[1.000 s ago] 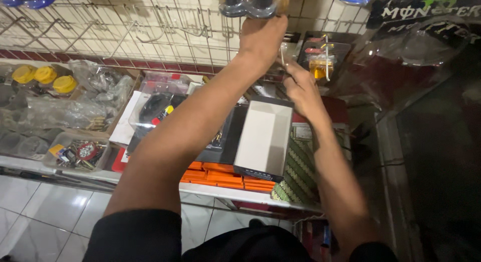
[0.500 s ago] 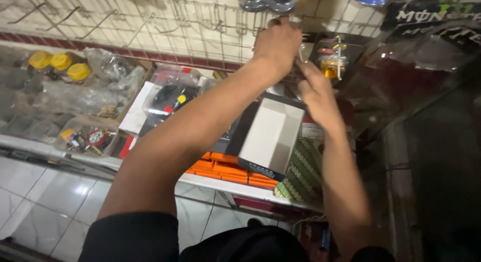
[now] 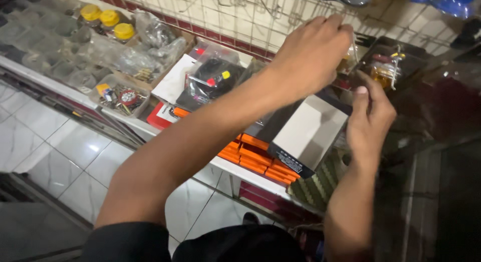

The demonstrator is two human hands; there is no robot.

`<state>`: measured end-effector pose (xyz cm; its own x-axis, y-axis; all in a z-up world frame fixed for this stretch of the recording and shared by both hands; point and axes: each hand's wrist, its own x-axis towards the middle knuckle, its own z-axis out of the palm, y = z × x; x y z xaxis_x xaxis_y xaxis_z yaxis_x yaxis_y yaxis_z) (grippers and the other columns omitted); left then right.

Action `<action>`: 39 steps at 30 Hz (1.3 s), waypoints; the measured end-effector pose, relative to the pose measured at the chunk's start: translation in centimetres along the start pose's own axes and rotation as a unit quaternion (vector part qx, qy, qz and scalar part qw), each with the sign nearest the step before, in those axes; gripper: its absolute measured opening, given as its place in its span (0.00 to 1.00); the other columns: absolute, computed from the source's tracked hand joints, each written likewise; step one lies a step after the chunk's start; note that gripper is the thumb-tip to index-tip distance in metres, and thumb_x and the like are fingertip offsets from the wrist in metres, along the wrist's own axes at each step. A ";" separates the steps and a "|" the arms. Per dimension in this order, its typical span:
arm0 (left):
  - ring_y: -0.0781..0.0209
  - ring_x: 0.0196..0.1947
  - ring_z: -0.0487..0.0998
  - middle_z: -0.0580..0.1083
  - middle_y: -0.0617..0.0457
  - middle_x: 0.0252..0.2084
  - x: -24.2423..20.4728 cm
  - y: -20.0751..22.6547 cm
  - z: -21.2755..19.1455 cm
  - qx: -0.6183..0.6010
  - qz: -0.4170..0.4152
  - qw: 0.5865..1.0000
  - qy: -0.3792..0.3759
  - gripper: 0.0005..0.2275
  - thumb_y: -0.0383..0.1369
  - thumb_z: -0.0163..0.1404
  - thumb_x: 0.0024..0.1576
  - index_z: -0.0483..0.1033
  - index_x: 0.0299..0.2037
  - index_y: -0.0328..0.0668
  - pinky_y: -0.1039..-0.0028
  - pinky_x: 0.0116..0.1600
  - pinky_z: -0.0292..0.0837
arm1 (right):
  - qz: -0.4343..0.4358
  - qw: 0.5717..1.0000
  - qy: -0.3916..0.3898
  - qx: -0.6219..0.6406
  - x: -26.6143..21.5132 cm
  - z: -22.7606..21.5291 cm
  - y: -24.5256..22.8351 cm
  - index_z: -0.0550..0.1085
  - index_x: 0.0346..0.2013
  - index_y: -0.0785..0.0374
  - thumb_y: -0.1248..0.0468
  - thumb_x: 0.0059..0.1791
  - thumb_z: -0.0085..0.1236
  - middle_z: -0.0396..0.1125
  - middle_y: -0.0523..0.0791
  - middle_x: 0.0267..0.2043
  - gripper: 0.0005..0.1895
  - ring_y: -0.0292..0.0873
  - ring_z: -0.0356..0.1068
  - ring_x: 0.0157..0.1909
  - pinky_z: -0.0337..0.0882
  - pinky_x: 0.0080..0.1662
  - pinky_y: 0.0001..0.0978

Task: The person handles various packaged retail items on a glass counter, picking them up, opening packaging, and placing them near displays.

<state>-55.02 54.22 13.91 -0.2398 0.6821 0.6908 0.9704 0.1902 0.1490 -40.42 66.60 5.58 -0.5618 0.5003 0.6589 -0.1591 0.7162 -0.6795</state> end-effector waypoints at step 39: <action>0.41 0.66 0.66 0.70 0.40 0.61 -60.8 21.2 -23.7 0.325 -0.642 0.674 0.165 0.19 0.32 0.56 0.55 0.72 0.55 0.36 0.47 0.69 0.56 | -0.385 0.694 -0.558 0.243 -39.3 22.2 -34.6 0.76 0.57 0.61 0.67 0.49 0.55 0.70 0.50 0.60 0.20 0.55 0.68 0.61 0.67 0.60 0.46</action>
<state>-19.14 0.01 -8.16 -0.7461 -0.5141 0.4231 -0.2748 0.8166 0.5076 -30.80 11.34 -3.93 -0.3941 -0.8219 0.4114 -0.8638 0.1783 -0.4713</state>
